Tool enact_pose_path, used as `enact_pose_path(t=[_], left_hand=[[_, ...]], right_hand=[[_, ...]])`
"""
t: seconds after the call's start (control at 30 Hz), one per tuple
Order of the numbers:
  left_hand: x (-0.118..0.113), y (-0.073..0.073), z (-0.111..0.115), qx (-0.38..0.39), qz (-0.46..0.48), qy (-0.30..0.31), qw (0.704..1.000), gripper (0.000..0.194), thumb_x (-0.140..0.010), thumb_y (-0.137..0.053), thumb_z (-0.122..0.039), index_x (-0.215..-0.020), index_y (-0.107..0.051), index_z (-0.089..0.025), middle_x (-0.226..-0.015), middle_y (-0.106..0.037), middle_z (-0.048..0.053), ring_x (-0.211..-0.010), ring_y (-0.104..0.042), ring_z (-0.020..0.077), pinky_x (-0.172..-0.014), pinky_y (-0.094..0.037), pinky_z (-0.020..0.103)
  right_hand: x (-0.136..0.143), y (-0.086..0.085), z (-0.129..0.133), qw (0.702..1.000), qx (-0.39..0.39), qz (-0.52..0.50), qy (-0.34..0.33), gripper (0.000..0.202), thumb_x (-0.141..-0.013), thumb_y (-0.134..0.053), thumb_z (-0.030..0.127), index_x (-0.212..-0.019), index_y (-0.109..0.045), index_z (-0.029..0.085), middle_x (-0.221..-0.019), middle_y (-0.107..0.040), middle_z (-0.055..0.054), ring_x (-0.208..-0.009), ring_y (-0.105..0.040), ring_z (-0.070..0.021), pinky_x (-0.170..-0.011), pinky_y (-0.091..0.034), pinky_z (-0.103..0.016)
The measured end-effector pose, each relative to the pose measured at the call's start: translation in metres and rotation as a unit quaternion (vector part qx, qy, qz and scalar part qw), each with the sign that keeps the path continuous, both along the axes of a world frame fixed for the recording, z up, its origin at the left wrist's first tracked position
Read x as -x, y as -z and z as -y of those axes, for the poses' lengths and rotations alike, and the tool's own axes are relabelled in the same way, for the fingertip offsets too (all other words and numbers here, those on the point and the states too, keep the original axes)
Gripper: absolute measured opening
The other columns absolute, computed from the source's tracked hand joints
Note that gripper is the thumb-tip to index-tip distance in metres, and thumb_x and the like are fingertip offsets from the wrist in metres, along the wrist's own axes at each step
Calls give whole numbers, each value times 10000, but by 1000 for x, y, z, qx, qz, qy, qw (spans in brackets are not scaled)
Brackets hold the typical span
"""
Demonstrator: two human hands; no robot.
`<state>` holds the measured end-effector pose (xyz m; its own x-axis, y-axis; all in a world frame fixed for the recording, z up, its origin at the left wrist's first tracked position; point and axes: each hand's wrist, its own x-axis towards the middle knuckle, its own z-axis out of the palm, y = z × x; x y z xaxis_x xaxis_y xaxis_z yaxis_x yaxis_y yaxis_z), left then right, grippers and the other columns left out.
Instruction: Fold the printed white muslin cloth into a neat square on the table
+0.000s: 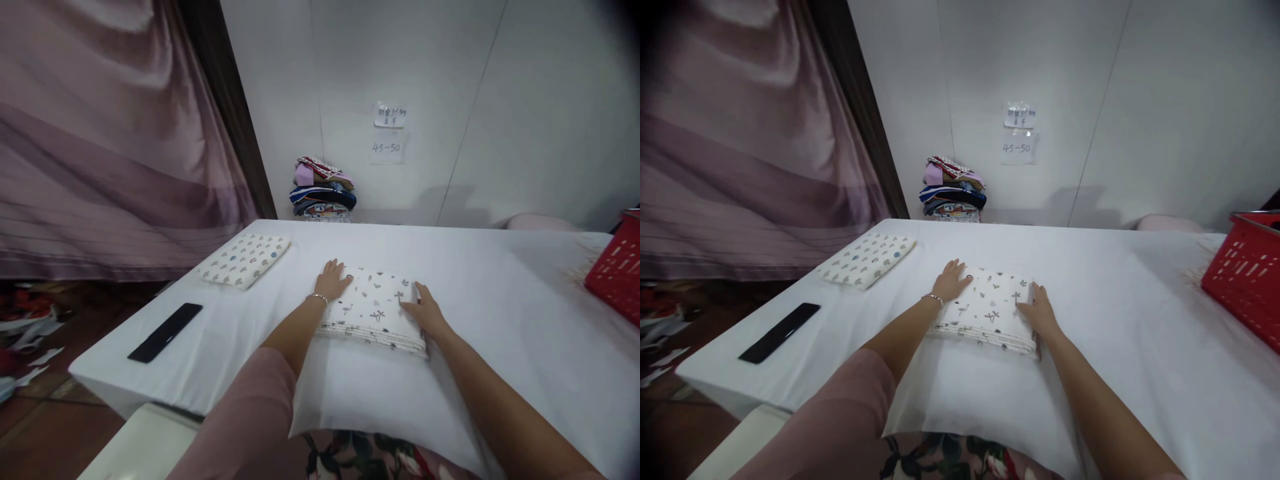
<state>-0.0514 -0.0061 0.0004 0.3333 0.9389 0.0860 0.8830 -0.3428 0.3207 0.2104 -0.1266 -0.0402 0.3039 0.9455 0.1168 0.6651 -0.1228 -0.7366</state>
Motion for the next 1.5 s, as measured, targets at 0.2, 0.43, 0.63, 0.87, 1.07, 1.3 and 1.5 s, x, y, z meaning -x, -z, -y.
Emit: enact_pose_path(t=[0.2, 0.43, 0.63, 0.87, 1.07, 1.3, 1.5], left_hand=[[-2, -7, 1, 43, 34, -115, 992, 591, -864, -363, -443, -1364, -321, -131, -1443, -301, 148, -1317, -299, 256, -1029, -308, 363], [-22, -4, 20, 55, 42, -76, 995, 604, -833, -425, -414, -1374, -317, -167, -1419, -363, 98, -1263, -377, 258, -996, -348, 349], [-18, 1, 20, 50, 82, -66, 993, 616, -848, -415, -431, -1379, -303, -140, -1436, -335, 108, -1290, -341, 249, -1035, -306, 347], [-7, 0, 47, 2, 52, -52, 997, 589, -834, -463, -398, -1352, -358, -138, -1458, -287, 115, -1340, -259, 230, -1078, -260, 335], [-40, -29, 100, -59, 8, 92, 994, 398, -853, -454, -390, -1203, -531, -219, -1408, -388, 51, -1303, -315, 224, -1076, -253, 392], [-133, -29, 140, -72, 17, 268, 960, 394, -860, -466, -348, -1241, -471, -248, -1365, -432, 45, -1248, -366, 226, -1030, -286, 389], [-180, -16, 141, -102, -4, 277, 955, 394, -831, -490, -261, -1218, -443, -209, -1216, -517, 75, -1112, -443, 239, -926, -347, 385]], right_hand=[[-5, -26, -14, 994, -1, -105, 44, 758, -638, -569, 224, -1369, -374, 181, -1498, -143, -116, -1107, -510, -266, -923, -428, -356], [-68, -39, -35, 993, 16, -89, 75, 725, -604, -677, 216, -1295, -474, 132, -1275, -502, -158, -1016, -564, -255, -859, -461, -350], [-78, -26, -5, 990, 57, -116, 63, 745, -670, -682, 390, -1331, -436, 151, -1266, -519, -151, -1067, -555, -269, -876, -461, -366], [-81, -29, 44, 956, 54, -283, 63, 641, -773, -594, 418, -1337, -406, 178, -1229, -561, -120, -1018, -591, -223, -818, -516, -309], [-89, -26, 62, 926, 16, -363, 105, 401, -781, -574, 321, -1127, -554, 119, -1061, -636, -137, -879, -637, -199, -723, -564, -312], [-89, -32, 72, 936, 62, -338, 78, 362, -741, -601, 218, -1087, -579, 114, -793, -669, -84, -664, -628, -147, -573, -527, -255], [-86, -28, 75, 944, 44, -324, 47, 345, -724, -588, 205, -1057, -578, 116, -703, -643, -42, -577, -575, -120, -483, -458, -214]])
